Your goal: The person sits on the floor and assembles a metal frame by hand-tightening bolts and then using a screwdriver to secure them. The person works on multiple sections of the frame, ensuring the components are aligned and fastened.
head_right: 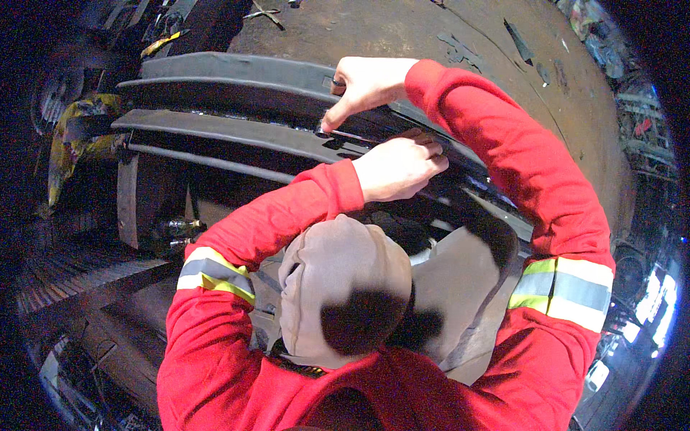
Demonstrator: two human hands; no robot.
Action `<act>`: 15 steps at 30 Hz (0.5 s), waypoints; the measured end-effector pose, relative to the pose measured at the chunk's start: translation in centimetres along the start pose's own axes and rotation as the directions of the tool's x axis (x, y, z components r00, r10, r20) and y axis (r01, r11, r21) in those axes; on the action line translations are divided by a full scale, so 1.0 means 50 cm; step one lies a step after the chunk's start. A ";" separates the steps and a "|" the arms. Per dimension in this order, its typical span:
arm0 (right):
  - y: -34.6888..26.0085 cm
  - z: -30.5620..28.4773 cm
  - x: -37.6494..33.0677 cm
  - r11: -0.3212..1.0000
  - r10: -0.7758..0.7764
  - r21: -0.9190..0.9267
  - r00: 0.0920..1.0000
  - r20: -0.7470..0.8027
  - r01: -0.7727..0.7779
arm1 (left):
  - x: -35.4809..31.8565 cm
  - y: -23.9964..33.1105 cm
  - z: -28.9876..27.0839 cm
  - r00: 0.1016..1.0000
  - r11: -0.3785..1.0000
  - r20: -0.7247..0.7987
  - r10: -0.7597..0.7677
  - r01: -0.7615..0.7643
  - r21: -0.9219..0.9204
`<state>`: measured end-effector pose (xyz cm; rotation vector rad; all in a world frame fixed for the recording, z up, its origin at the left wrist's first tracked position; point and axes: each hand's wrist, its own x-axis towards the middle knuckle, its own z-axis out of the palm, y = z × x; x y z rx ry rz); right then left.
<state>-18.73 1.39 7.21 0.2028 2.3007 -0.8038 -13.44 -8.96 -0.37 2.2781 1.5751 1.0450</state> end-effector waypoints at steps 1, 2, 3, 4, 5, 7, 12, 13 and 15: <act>-0.003 0.008 0.001 1.000 -0.030 -0.010 0.998 -0.048 0.029 | -0.004 0.002 0.000 1.000 1.000 -0.029 -0.010 0.011 0.007; -0.007 0.018 0.001 0.998 -0.061 -0.021 0.994 -0.095 0.059 | -0.011 0.004 0.001 0.998 1.000 -0.059 -0.021 0.022 0.015; -0.012 0.027 0.001 0.995 -0.093 -0.034 0.986 -0.141 0.089 | -0.018 0.005 0.004 0.996 0.999 -0.088 -0.033 0.035 0.023; -0.016 0.030 -0.001 0.994 -0.067 -0.095 0.985 -0.158 0.052 | -0.014 0.008 0.004 0.997 0.998 -0.069 -0.034 0.037 0.046; -0.014 0.037 -0.003 0.991 -0.076 -0.128 0.973 -0.217 0.049 | -0.012 0.013 0.003 0.995 0.996 -0.051 -0.082 0.084 0.029; -0.001 0.060 0.000 0.980 -0.101 -0.196 0.939 -0.328 0.037 | -0.010 0.025 -0.002 0.984 0.984 -0.015 -0.178 0.178 -0.003; 0.014 0.082 0.021 0.980 -0.157 -0.178 0.898 -0.411 0.090 | -0.010 0.015 0.019 0.975 0.975 0.031 -0.221 0.220 0.022; 0.009 0.079 0.016 0.981 -0.142 -0.179 0.903 -0.406 0.074 | -0.008 0.013 0.027 0.979 0.983 -0.103 -0.175 0.179 0.034; 0.009 0.077 0.009 0.982 -0.128 -0.179 0.902 -0.412 0.057 | -0.005 0.014 0.043 0.965 0.988 -0.214 -0.150 0.142 -0.054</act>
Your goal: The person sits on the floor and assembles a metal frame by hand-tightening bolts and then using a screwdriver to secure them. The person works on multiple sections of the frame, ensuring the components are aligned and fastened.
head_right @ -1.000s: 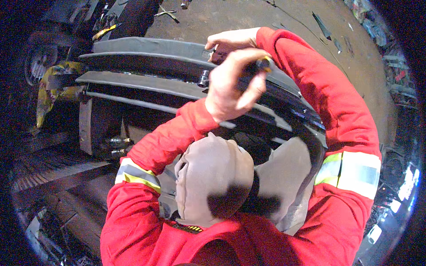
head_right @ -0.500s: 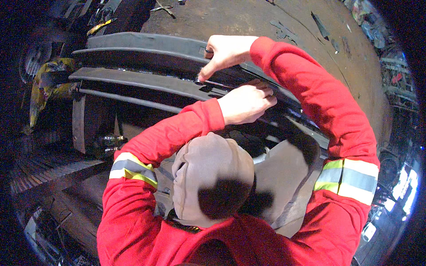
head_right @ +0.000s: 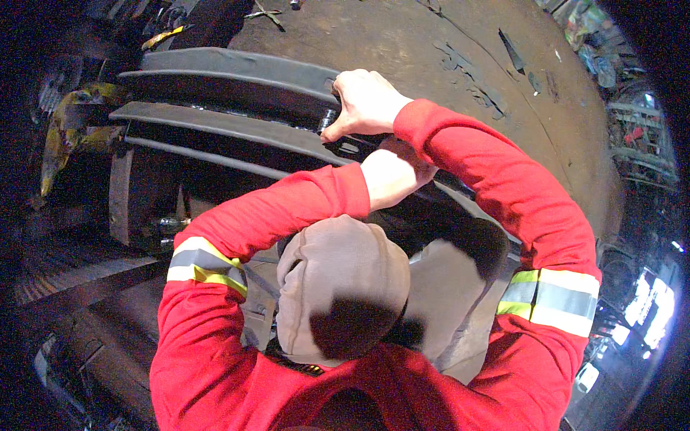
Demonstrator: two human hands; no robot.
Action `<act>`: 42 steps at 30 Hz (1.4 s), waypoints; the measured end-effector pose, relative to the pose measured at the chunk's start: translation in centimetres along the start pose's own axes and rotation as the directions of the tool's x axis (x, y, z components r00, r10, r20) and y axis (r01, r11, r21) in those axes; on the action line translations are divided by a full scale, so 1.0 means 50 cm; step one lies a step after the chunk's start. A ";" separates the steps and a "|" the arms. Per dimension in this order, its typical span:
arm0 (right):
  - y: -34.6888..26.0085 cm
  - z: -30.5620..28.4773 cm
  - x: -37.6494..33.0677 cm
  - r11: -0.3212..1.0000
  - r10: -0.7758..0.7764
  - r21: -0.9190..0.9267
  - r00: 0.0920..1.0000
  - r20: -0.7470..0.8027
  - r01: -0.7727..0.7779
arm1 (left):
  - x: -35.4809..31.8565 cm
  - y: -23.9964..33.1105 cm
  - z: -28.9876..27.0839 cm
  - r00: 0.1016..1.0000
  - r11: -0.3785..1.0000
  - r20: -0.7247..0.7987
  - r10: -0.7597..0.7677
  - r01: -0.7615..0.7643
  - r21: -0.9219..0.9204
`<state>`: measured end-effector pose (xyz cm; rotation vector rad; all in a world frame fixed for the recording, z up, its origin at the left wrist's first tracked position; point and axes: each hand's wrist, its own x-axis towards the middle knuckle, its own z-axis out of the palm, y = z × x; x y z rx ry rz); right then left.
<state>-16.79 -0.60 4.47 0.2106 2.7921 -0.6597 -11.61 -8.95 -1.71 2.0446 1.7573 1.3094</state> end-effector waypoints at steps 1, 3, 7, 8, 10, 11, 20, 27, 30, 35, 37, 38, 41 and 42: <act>0.003 0.004 0.000 1.000 -0.004 0.006 1.000 -0.014 0.004 | 0.003 0.004 -0.012 0.999 0.995 0.027 -0.025 0.028 -0.095; 0.006 0.004 -0.004 0.999 0.008 0.039 1.000 -0.018 -0.008 | 0.017 0.019 -0.031 0.988 0.992 0.151 0.043 -0.024 -0.124; -0.011 -0.005 -0.002 0.994 0.030 0.103 0.999 0.042 -0.034 | 0.035 0.042 -0.044 0.966 0.926 0.045 0.253 -0.229 -0.300; -0.013 -0.009 -0.002 0.994 0.039 0.103 0.998 0.056 -0.044 | 0.043 0.044 -0.051 0.936 0.911 0.120 0.332 -0.285 -0.298; -0.008 -0.003 -0.001 0.996 0.043 0.077 0.998 0.039 -0.045 | 0.055 0.051 -0.097 0.885 0.941 0.389 0.257 -0.137 -0.310; -0.006 -0.004 -0.005 0.997 0.048 0.065 0.999 0.024 -0.050 | 0.057 0.058 -0.134 0.827 0.952 0.517 0.222 -0.068 -0.300; 0.005 -0.003 -0.006 0.994 0.082 0.064 0.996 0.040 -0.085 | -0.072 0.026 -0.457 0.992 0.986 0.112 -0.052 0.069 -0.149; -0.005 -0.005 -0.001 0.998 0.030 0.049 0.999 0.044 -0.032 | -0.209 -0.086 -0.598 0.774 0.830 0.308 -0.554 0.544 0.124; -0.001 -0.002 -0.004 0.995 0.031 0.098 0.999 0.032 -0.034 | -0.225 -0.106 -0.594 0.805 0.843 0.308 -0.508 0.391 0.369; -0.003 0.001 -0.005 0.995 0.046 0.090 0.998 0.034 -0.049 | -0.199 -0.144 -0.582 0.821 0.834 0.294 -0.488 0.340 0.435; -0.002 0.002 -0.005 0.994 0.052 0.096 0.998 0.033 -0.055 | -0.184 -0.149 -0.571 0.815 0.832 0.315 -0.487 0.323 0.450; -0.003 0.000 -0.006 0.992 0.059 0.107 0.998 0.039 -0.063 | -0.177 -0.153 -0.564 0.811 0.832 0.326 -0.485 0.314 0.457; -0.001 0.003 -0.008 0.992 0.041 0.121 0.999 0.008 -0.041 | -0.166 -0.171 -0.537 0.862 0.878 0.339 -0.377 0.215 0.428; 0.000 0.005 -0.009 0.992 0.028 0.123 1.000 -0.010 -0.027 | -0.165 -0.174 -0.531 0.864 0.878 0.345 -0.367 0.199 0.435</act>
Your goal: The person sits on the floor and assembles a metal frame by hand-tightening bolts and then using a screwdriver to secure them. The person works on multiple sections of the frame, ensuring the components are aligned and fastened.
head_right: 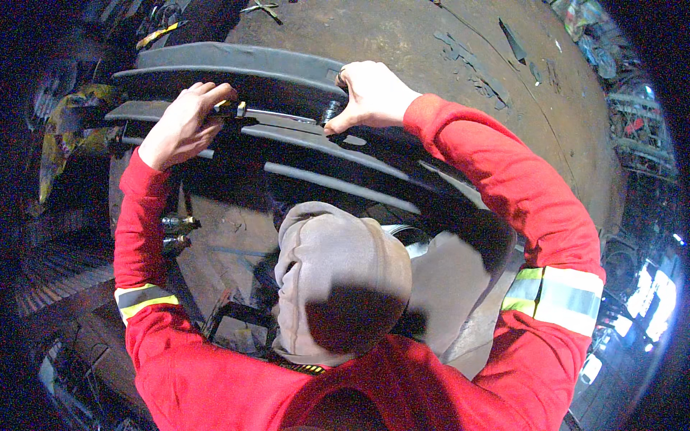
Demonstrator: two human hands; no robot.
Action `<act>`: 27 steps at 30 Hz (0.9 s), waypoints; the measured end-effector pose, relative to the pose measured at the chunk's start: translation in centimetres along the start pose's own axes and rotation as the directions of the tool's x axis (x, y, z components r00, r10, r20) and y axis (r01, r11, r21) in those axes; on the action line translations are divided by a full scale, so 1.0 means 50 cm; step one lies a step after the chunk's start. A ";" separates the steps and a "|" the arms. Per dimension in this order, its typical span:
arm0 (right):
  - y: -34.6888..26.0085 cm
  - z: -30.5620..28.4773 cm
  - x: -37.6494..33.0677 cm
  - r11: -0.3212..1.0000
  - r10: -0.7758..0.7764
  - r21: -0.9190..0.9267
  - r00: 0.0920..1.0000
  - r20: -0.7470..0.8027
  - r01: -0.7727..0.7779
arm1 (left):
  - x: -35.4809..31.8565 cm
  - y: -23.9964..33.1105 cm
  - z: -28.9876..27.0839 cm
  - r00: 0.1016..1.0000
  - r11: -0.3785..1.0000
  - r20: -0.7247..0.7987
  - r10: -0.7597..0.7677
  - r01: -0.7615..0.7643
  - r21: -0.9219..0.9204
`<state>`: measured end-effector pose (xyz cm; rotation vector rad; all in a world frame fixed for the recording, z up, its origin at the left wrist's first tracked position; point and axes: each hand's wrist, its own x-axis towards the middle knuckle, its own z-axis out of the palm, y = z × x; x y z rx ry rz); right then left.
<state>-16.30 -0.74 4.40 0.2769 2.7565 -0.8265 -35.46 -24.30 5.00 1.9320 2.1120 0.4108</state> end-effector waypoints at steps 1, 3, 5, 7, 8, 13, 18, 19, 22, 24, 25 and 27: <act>0.001 0.001 0.001 1.000 -0.010 -0.005 1.000 -0.016 0.010 | 0.003 -0.003 0.007 1.000 1.000 -0.013 0.019 -0.019 -0.004; 0.002 0.003 0.003 0.999 -0.031 -0.015 0.998 -0.048 0.030 | 0.006 0.000 0.008 1.000 0.999 0.010 -0.023 0.024 -0.031; 0.009 0.007 0.004 0.999 -0.051 -0.007 0.997 -0.064 0.050 | 0.007 0.001 0.011 1.000 0.999 0.016 -0.027 0.028 -0.046; 0.010 0.009 0.004 0.999 -0.049 -0.004 0.997 -0.062 0.049 | 0.009 -0.003 0.021 1.000 0.999 0.001 0.012 -0.012 -0.052; 0.008 0.008 0.005 0.999 -0.037 -0.006 0.998 -0.053 0.037 | 0.007 -0.003 0.023 1.000 0.998 -0.009 0.012 -0.013 -0.056; 0.000 0.001 0.000 1.000 -0.016 0.004 0.999 -0.039 0.016 | 0.011 -0.002 0.016 0.996 0.985 0.081 -0.046 0.059 -0.163; 0.007 0.007 0.001 0.999 -0.042 0.008 0.997 -0.064 0.042 | 0.017 0.003 0.022 0.996 0.989 0.090 -0.022 0.035 -0.141; 0.005 0.006 0.001 0.999 -0.037 -0.006 0.998 -0.055 0.037 | 0.020 0.002 0.024 0.995 0.990 0.095 -0.009 0.022 -0.137; 0.003 0.002 0.001 0.999 -0.026 -0.025 0.999 -0.028 0.026 | 0.027 -0.006 0.023 0.993 0.968 0.085 0.076 -0.053 -0.244; 0.005 0.003 0.002 1.000 -0.026 -0.005 1.000 -0.010 0.026 | 0.037 -0.005 0.004 0.987 0.856 0.156 0.022 0.062 -0.513; 0.007 0.003 0.000 0.999 -0.035 -0.008 0.999 -0.030 0.034 | 0.042 -0.007 -0.009 0.972 0.844 0.233 -0.041 0.159 -0.513; 0.010 0.005 -0.006 0.999 -0.053 -0.014 0.996 -0.071 0.052 | 0.048 -0.029 0.005 0.980 0.722 0.201 0.005 0.136 -0.679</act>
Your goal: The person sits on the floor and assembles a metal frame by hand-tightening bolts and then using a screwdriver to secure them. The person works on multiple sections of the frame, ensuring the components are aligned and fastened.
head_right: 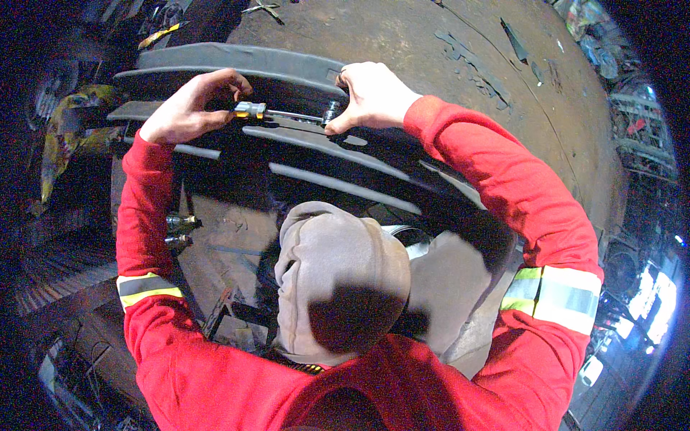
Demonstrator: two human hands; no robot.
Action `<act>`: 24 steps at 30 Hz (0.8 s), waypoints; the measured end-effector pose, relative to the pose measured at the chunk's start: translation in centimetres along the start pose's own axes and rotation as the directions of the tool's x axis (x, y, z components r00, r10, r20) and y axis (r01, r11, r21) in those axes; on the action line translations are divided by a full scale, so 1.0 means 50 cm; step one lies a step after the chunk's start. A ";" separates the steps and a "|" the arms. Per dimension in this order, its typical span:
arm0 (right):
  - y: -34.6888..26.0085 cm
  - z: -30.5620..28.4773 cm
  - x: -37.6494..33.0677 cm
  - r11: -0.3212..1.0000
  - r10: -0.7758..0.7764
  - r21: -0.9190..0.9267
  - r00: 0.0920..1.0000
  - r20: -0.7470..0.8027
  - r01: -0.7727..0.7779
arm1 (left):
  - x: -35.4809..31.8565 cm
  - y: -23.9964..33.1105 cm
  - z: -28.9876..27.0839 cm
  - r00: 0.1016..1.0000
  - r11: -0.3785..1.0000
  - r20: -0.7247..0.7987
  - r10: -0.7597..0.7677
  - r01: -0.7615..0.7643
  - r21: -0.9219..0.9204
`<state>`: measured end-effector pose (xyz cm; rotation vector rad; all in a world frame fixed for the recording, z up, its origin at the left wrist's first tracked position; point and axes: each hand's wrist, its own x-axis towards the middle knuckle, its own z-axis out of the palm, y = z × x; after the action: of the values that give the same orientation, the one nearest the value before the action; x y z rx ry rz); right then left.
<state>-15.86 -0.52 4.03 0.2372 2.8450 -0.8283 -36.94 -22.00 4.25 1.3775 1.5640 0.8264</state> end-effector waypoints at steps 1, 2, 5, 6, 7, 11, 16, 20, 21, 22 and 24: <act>-0.002 -0.001 0.002 1.000 0.020 0.008 1.000 0.023 -0.020 | -0.001 -0.002 -0.005 1.000 0.999 0.016 0.014 -0.013 -0.043; -0.006 -0.002 0.003 0.999 0.039 0.015 0.998 0.046 -0.040 | -0.005 -0.008 -0.009 0.999 0.996 -0.002 -0.040 0.039 -0.079; -0.008 -0.004 0.006 0.998 0.061 -0.003 0.995 0.077 -0.061 | -0.008 -0.021 -0.005 0.979 0.980 -0.124 -0.159 0.141 -0.142; -0.007 -0.004 0.007 0.998 0.061 -0.015 0.995 0.082 -0.060 | -0.016 -0.018 0.002 0.959 0.980 -0.222 -0.177 0.151 -0.132; -0.007 -0.003 0.007 0.998 0.057 -0.006 0.996 0.070 -0.057 | -0.025 -0.016 0.012 0.927 0.979 -0.320 -0.194 0.163 -0.122; -0.001 0.004 0.001 0.999 0.017 0.050 1.000 0.005 -0.018 | -0.027 0.026 0.108 0.655 0.992 -0.746 -0.121 0.054 -0.113; -0.002 -0.018 0.007 0.995 0.044 0.085 0.984 0.172 -0.059 | 0.031 0.109 0.166 0.356 0.896 -0.924 -0.140 -0.351 -0.271; 0.033 -0.044 0.017 0.964 -0.004 0.251 0.934 0.358 -0.092 | 0.096 0.185 0.193 0.296 0.881 -0.953 0.071 -0.466 -0.079; 0.041 -0.044 0.024 0.952 -0.031 0.292 0.922 0.386 -0.090 | 0.112 0.191 0.204 0.303 0.869 -0.948 0.100 -0.490 -0.065; 0.033 -0.053 0.037 0.952 0.004 0.276 0.906 0.423 -0.134 | 0.130 0.189 0.207 0.229 0.859 -0.935 0.272 -0.495 0.129; 0.082 -0.055 0.031 0.840 -0.045 0.501 0.892 0.450 -0.211 | 0.168 0.213 0.225 0.169 0.762 -0.859 0.483 -0.565 0.317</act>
<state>-16.87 4.53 3.87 0.2050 2.1057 -1.4423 -22.43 -12.66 7.78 1.4843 1.7340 2.4520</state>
